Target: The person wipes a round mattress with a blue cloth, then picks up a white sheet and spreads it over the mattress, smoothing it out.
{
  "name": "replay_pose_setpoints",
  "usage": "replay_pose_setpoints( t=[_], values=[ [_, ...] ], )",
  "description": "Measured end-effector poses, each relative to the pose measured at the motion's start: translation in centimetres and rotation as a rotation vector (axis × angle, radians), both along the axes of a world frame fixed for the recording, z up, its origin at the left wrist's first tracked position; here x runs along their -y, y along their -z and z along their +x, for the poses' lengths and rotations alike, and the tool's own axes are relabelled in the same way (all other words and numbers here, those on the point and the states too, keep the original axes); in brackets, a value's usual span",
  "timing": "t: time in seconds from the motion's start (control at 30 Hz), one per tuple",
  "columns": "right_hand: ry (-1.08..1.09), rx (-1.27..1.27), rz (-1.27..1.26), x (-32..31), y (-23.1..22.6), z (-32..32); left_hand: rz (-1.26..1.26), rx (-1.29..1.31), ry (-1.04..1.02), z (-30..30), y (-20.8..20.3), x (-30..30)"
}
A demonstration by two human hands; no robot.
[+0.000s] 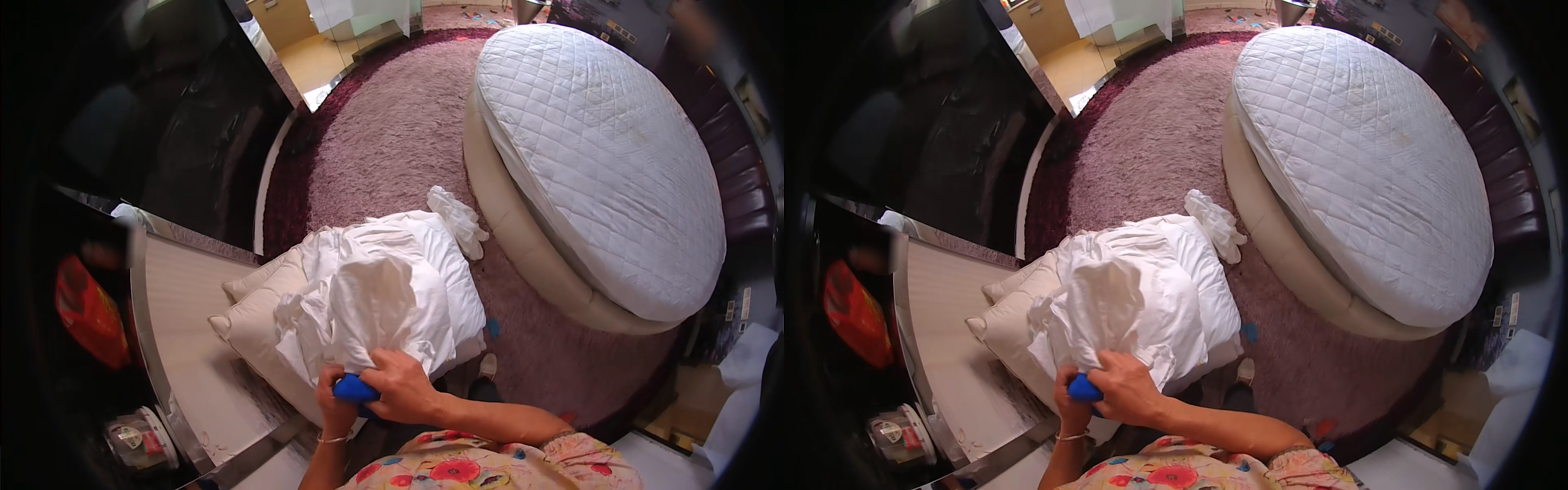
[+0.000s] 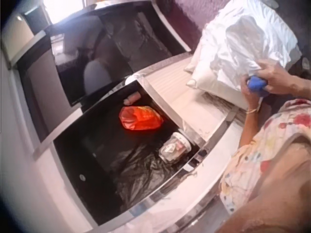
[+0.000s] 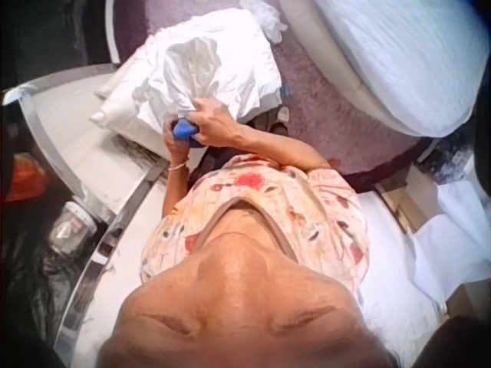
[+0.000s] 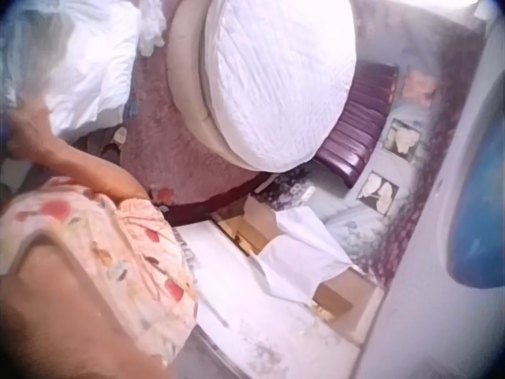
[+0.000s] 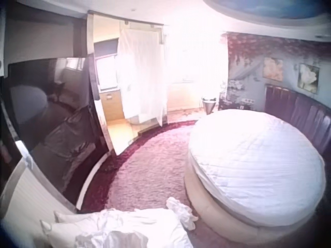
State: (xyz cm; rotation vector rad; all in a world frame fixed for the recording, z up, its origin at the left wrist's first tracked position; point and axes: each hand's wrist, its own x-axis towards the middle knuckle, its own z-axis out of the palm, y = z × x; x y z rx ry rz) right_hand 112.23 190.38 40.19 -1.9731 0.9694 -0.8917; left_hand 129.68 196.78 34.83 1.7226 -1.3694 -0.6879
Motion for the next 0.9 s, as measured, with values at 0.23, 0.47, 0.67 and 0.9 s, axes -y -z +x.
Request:
replay_pose_setpoints(
  t=[0.23,0.47,0.67,0.9],
  values=[
    [-0.047,0.242,-0.145,-1.2,-8.6,-0.8,-0.251,-0.064,-0.194,-2.1,-9.0,-2.2],
    [-0.073,0.382,-0.339,-3.1,-14.6,-5.5,-0.520,-0.013,-0.166,-7.0,-14.9,-3.3],
    [-0.008,0.104,-0.213,-7.5,-9.6,-16.4,-0.310,-0.020,0.077,-15.2,-9.9,-6.9],
    [0.228,-0.026,0.055,-14.9,-3.0,-27.8,-0.081,-0.163,0.302,-26.2,-4.0,-10.1]
  ],
)
